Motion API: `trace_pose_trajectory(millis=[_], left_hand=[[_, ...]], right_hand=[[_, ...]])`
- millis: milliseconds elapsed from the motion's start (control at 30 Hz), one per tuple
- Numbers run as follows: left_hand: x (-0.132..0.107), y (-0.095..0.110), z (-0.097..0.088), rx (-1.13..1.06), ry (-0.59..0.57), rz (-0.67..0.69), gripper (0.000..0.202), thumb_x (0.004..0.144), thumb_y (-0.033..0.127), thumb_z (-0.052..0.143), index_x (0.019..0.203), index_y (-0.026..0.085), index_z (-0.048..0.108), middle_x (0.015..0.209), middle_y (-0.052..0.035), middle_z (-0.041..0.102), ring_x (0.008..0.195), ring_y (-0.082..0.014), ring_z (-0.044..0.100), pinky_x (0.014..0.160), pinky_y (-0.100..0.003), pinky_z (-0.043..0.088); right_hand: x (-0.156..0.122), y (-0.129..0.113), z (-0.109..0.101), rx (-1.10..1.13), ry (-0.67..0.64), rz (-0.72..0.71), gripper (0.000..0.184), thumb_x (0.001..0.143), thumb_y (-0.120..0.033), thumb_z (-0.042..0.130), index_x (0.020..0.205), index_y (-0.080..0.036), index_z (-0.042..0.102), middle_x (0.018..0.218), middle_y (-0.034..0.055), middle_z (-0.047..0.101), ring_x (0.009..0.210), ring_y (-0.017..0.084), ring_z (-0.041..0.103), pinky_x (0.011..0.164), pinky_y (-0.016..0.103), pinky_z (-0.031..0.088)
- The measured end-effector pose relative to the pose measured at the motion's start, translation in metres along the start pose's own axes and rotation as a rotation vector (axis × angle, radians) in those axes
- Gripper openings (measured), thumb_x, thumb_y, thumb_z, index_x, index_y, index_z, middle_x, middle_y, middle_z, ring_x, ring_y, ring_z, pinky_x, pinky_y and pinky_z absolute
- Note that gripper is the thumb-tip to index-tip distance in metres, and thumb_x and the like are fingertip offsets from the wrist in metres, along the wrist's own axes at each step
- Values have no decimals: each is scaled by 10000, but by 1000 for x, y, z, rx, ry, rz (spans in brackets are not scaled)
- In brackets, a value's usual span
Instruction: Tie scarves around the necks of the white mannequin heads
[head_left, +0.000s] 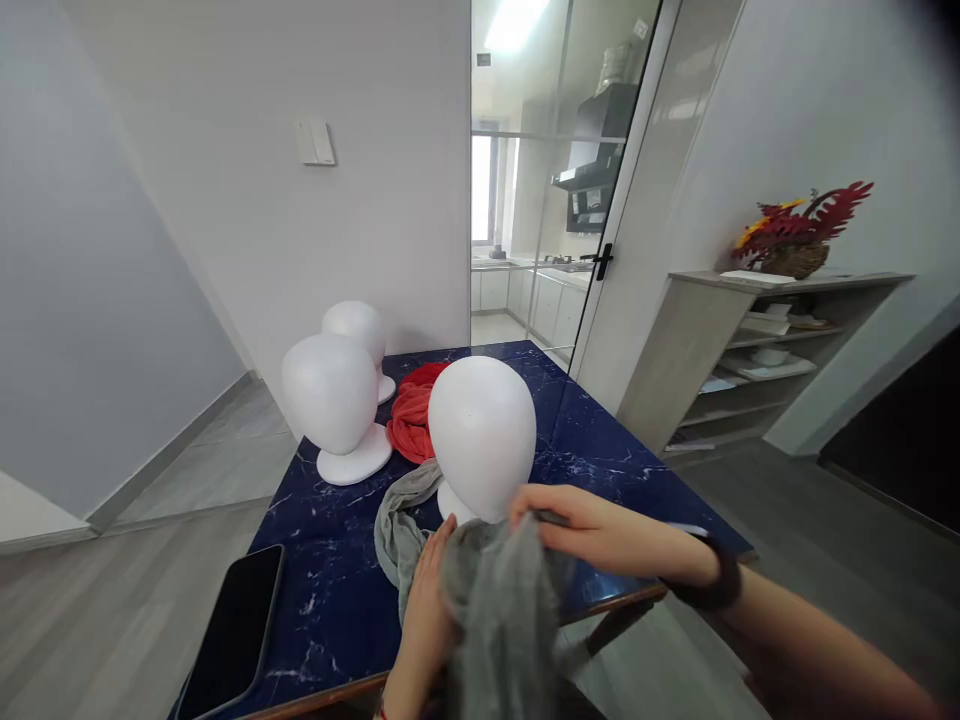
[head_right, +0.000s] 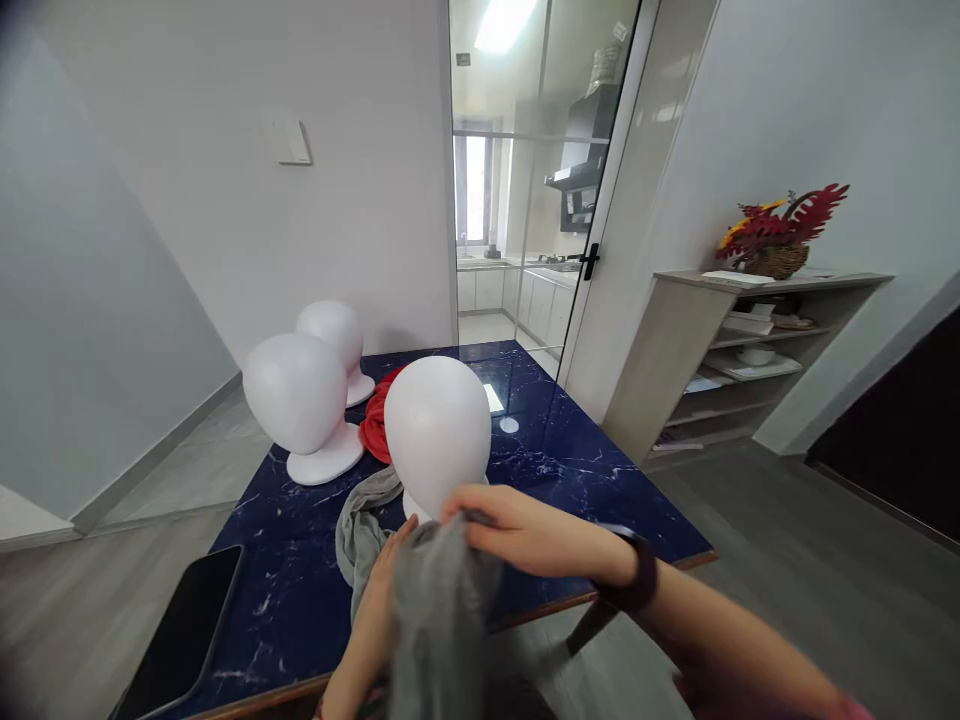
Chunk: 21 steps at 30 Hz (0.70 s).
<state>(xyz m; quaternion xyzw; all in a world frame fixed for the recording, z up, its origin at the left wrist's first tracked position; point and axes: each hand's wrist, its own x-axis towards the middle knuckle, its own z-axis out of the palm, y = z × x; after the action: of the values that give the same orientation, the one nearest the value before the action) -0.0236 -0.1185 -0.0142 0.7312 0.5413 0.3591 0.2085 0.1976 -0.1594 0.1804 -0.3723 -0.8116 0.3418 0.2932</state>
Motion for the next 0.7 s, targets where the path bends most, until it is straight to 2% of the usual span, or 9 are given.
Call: trace_pose_trajectory(millis=[67,133,200,233,333,467,567,633,700], left_hand=[[2,0,-2,41,-47,149,385,819,216,422,1152,147,602,1236,-100,571,1199,-213,493,1009,-391,411],[3,0,-4,152,9,255,412,822,162,440,1218,180,551,1355,-104,461,1289,-253,389,1059,-462,342],[2,-1,-9,283,156,210,400,842,162,432,1230,167,527,1404,-138,375,1318,-299,320,1057,-500,323],[1,-3,-12,345,217,164,402,849,184,436,1243,151,510,1416,-161,339,1320,-324,298,1052,-515,317],[-2,-12,-25,475,256,28,485,857,296,447,1299,97,439,1347,-225,371,1231,-373,380,973,-535,379],[5,-34,-47,425,19,-150,435,879,281,320,1229,96,498,992,-148,582,841,-282,597,731,-440,497],[28,-41,-65,243,-25,-148,334,821,231,352,1016,164,615,911,-86,626,788,-238,614,737,-390,496],[53,-33,-76,52,69,-87,285,784,264,423,968,193,629,949,-65,654,878,-236,612,809,-378,485],[86,-15,-83,-134,181,-73,303,770,316,482,1003,190,629,1013,-61,663,966,-248,594,868,-387,465]], right_hand=[[-49,38,-3,82,267,144,176,848,-175,506,901,-297,623,814,-30,639,686,150,604,545,234,510],[-88,74,-3,128,745,221,187,853,-236,491,927,-350,620,765,-38,638,617,159,596,470,251,506],[-112,101,5,50,1111,380,185,850,-308,476,944,-408,600,807,-39,639,675,191,612,534,306,548],[-118,110,13,-11,1183,449,178,841,-342,474,942,-426,594,839,-32,637,730,214,619,610,353,565],[-110,129,42,-139,977,527,192,788,-404,529,964,-442,596,979,-11,616,945,285,603,852,479,511],[-78,158,62,-231,697,536,564,562,-348,743,1091,-444,571,1148,7,551,1118,347,517,940,531,435],[-50,186,33,-161,694,509,315,558,-184,680,847,-305,647,935,55,604,992,320,570,896,460,443],[-27,202,-3,-36,776,447,157,575,-129,610,691,-234,602,775,50,594,881,267,582,867,389,439],[3,211,-42,51,890,379,91,635,-172,576,721,-200,577,781,41,599,883,229,560,860,346,431]])
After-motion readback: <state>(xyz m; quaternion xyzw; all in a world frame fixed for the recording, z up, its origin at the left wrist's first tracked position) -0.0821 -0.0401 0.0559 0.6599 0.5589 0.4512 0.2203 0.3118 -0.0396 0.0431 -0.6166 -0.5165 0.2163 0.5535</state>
